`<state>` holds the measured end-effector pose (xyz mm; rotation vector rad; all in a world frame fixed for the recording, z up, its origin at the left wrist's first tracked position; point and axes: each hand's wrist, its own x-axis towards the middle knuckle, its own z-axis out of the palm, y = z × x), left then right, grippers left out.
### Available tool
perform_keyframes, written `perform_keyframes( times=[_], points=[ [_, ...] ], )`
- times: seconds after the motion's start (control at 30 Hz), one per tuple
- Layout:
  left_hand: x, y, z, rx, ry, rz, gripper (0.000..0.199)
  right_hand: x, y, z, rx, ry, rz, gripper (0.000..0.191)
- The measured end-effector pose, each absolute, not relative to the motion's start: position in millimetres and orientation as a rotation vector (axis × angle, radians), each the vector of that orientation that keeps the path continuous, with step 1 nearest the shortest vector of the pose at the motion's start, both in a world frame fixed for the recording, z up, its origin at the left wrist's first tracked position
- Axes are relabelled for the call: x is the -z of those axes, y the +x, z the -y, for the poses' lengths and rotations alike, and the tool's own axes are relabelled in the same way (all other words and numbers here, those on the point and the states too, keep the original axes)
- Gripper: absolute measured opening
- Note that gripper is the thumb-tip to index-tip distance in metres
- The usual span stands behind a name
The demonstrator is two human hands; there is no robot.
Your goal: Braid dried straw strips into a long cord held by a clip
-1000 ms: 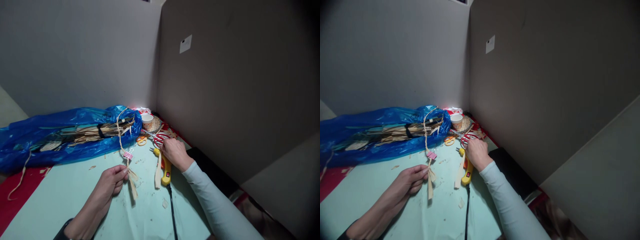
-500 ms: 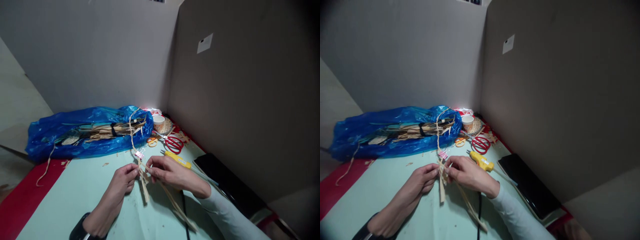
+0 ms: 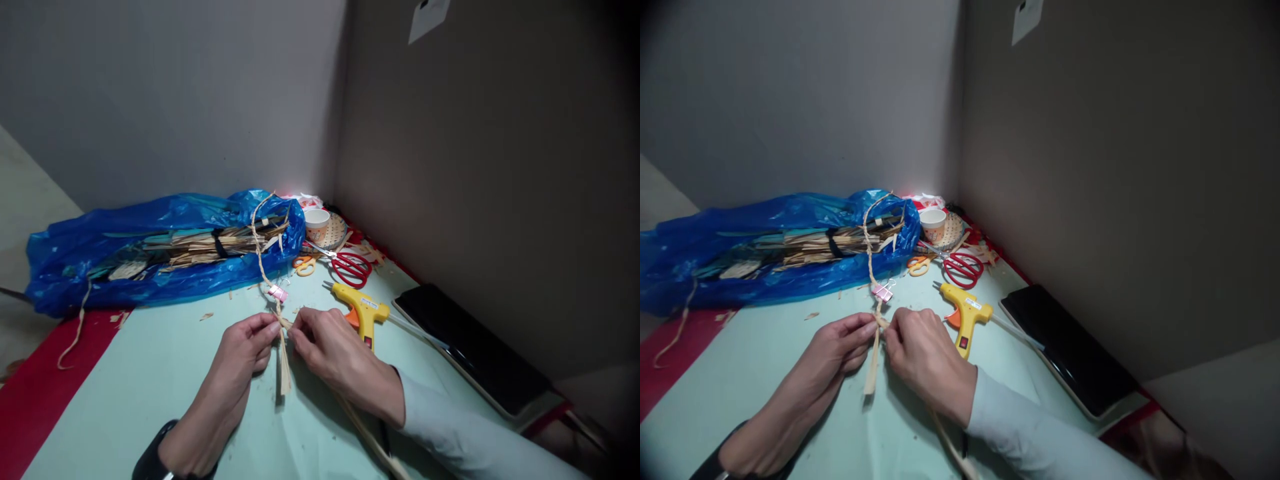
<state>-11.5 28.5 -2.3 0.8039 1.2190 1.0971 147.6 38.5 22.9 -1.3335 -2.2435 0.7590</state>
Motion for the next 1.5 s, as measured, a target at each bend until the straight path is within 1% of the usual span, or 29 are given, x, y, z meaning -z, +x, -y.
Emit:
perform_keyframes(
  times=[0.13, 0.23, 0.4, 0.7, 0.83, 0.97, 1.1, 1.23, 1.33, 1.43, 1.5],
  points=[
    [3.2, -12.5, -28.3, -1.094, 0.792, -1.217, 0.03, -18.0, 146.1, -38.6, -0.753, -1.318, 2.213, 0.009],
    [2.6, -13.2, -27.3, -1.078, 0.79, -1.223, 0.031, -16.0, 146.0, -40.3, -0.716, -1.337, 2.194, 0.017],
    [1.3, -14.2, -25.2, -1.072, 0.799, -1.245, 0.032, -18.2, 146.7, -43.8, -0.6, -1.408, 2.327, 0.025],
    [5.1, -9.6, -29.6, -1.074, 0.873, -1.315, 0.029, -17.0, 144.4, -41.1, -0.42, -1.376, 2.406, 0.025],
    [3.3, -7.9, -29.4, -1.092, 0.869, -1.354, 0.026, -15.2, 144.5, -41.1, -0.401, -1.318, 2.396, 0.025],
    [-0.7, -6.2, -28.3, -1.111, 0.839, -1.38, 0.024, -18.3, 145.8, -40.7, -0.389, -1.328, 2.427, 0.019],
    [-3.0, -2.4, -26.6, -1.124, 0.777, -1.411, 0.025, -22.4, 143.3, -30.8, -0.119, -1.299, 2.446, 0.017],
    [-3.3, 0.6, -25.0, -1.134, 0.729, -1.413, 0.022, -19.2, 134.5, -17.9, 0.158, -1.145, 2.515, 0.013],
    [-5.0, -0.1, -24.7, -1.124, 0.704, -1.379, 0.024, -9.3, 126.2, -15.6, 0.338, -0.977, 2.556, 0.016],
    [-6.7, -3.2, -24.9, -1.108, 0.7, -1.33, 0.025, 2.0, 120.8, -18.0, 0.464, -0.826, 2.53, 0.015],
    [-6.9, -5.4, -25.1, -1.108, 0.698, -1.303, 0.025, 6.0, 120.2, -19.3, 0.477, -0.804, 2.515, 0.014]
  ],
)
